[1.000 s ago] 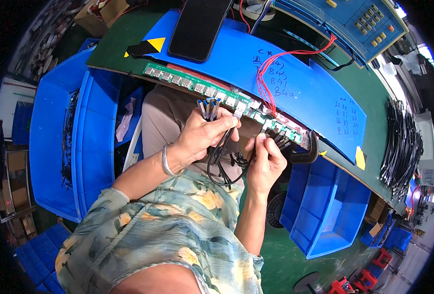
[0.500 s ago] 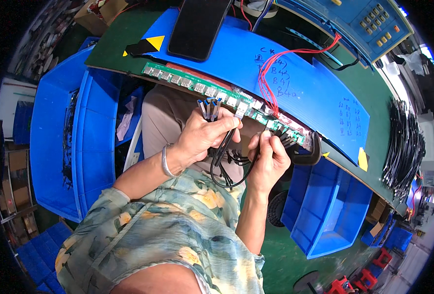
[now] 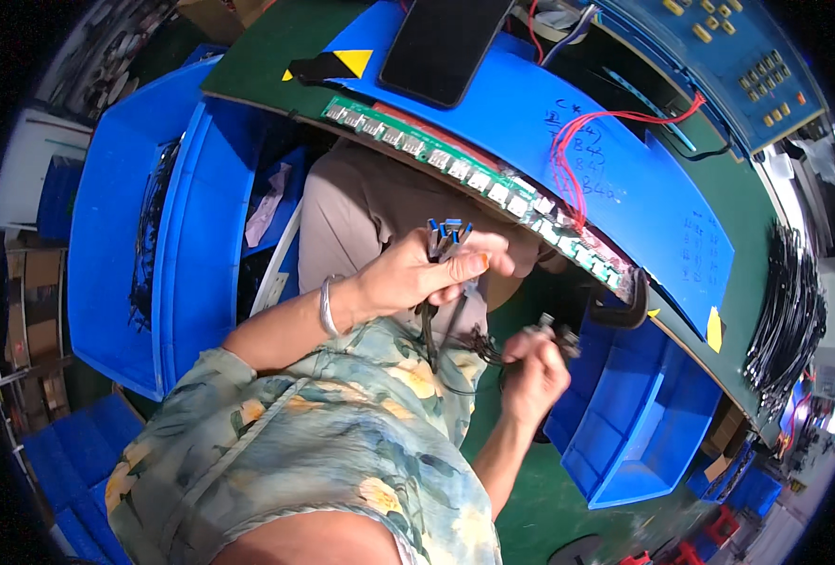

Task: Testing bundles of electronic cable harnesses on a diagnostic machine to verify functionality.

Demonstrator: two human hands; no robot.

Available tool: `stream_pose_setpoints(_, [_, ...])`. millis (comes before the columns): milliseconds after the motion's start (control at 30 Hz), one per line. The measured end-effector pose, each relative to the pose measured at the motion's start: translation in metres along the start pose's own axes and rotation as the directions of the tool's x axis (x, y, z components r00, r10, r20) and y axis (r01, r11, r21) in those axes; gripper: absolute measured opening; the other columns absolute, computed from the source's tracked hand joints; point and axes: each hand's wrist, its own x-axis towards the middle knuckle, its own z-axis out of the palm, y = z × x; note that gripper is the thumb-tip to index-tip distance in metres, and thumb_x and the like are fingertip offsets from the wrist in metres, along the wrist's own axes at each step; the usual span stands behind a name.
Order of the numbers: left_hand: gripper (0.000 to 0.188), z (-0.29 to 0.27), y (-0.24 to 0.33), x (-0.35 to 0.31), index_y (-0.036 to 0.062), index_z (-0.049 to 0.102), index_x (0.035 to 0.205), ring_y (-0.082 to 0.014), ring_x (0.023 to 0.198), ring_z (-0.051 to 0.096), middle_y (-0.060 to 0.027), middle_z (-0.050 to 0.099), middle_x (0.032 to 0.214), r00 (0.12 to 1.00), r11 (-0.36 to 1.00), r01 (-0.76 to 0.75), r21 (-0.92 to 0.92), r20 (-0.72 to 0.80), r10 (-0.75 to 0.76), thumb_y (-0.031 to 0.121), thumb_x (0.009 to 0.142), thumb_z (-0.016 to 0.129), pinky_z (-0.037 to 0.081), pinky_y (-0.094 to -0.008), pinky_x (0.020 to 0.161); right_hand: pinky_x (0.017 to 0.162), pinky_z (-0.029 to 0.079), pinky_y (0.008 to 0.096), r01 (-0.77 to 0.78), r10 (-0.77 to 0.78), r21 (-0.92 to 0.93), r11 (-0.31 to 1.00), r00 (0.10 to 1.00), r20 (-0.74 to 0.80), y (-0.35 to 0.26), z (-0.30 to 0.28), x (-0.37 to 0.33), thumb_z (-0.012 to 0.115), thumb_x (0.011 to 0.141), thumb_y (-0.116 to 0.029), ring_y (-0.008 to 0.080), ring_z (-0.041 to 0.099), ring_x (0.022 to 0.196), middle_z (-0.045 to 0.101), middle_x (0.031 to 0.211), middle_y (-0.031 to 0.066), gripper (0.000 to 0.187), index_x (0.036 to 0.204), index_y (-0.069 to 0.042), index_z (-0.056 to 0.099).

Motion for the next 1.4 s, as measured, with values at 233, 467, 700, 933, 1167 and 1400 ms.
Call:
stream_pose_setpoints(233, [0.035,-0.005,-0.005,0.004,0.0040,0.048,0.115,-0.0047,0.060,0.043,-0.0001,0.055,0.092,0.973,0.995,0.101,-0.003,0.211,-0.098,0.014,0.081,0.053,0.036,-0.0186,0.052,0.033,0.020,0.0156,-0.102,0.098,-0.019,0.995,0.983,-0.155,-0.047,-0.023,0.000,0.043,0.087,-0.010,0.0026,0.027,0.037,0.046,0.062,0.0024,0.014,0.080,0.000,0.049])
stream_pose_setpoints(467, [0.030,0.003,-0.013,0.003,0.0022,0.050,0.109,-0.0040,0.069,0.044,0.0016,0.055,0.081,0.927,0.982,0.126,0.141,0.336,-0.167,0.007,0.080,0.052,0.038,-0.0205,0.060,0.044,0.031,0.0154,0.185,-0.153,-0.356,0.916,0.981,0.118,-0.049,0.053,0.028,0.063,0.070,0.006,0.0025,0.042,0.051,0.047,0.062,-0.0037,0.012,0.068,-0.001,0.053])
stream_pose_setpoints(700, [0.019,0.006,-0.004,-0.004,-0.0051,0.057,0.093,-0.0103,0.079,0.054,-0.0029,0.059,0.083,0.974,0.998,0.015,-0.059,0.226,-0.001,0.009,0.082,0.051,0.045,-0.0231,0.070,0.045,0.036,0.0165,0.026,-0.036,-0.158,0.987,0.998,-0.058,-0.051,0.062,0.034,0.061,0.073,0.003,0.0057,0.050,0.055,0.058,0.071,0.0048,0.004,0.076,0.002,0.059])
stream_pose_setpoints(933, [0.021,0.013,-0.008,-0.005,-0.0048,0.057,0.092,-0.0133,0.074,0.058,-0.0092,0.060,0.083,0.998,0.994,-0.030,-0.103,-0.059,0.024,0.013,0.085,0.049,0.047,-0.0242,0.066,0.037,0.025,0.0141,0.148,-0.168,-0.229,0.962,0.983,-0.073,-0.036,0.050,0.037,0.053,0.079,0.003,0.0004,0.039,0.046,0.060,0.077,0.0078,0.007,0.082,0.004,0.058])
stream_pose_setpoints(1167, [0.016,0.019,0.012,-0.007,-0.0015,0.059,0.091,-0.0026,0.048,0.034,-0.0002,0.051,0.061,0.997,0.995,0.077,-0.067,-0.022,-0.078,0.010,0.082,0.054,0.028,-0.0181,0.042,0.032,0.019,0.0159,-0.016,0.014,0.099,0.995,1.000,0.018,-0.043,0.043,0.041,0.048,0.082,-0.004,0.0020,0.032,0.038,0.053,0.061,0.0043,0.013,0.084,0.006,0.056])
stream_pose_setpoints(1400, [0.012,0.018,0.006,-0.007,-0.0026,0.059,0.084,-0.0027,0.046,0.038,-0.0038,0.056,0.064,0.999,0.998,0.043,0.035,0.016,-0.043,0.008,0.079,0.058,0.028,-0.0186,0.039,0.032,0.017,0.0166,-0.044,0.046,0.046,0.998,0.999,-0.028,-0.041,0.049,0.041,0.049,0.082,-0.004,0.0019,0.032,0.037,0.048,0.054,0.0003,0.015,0.086,0.008,0.057])
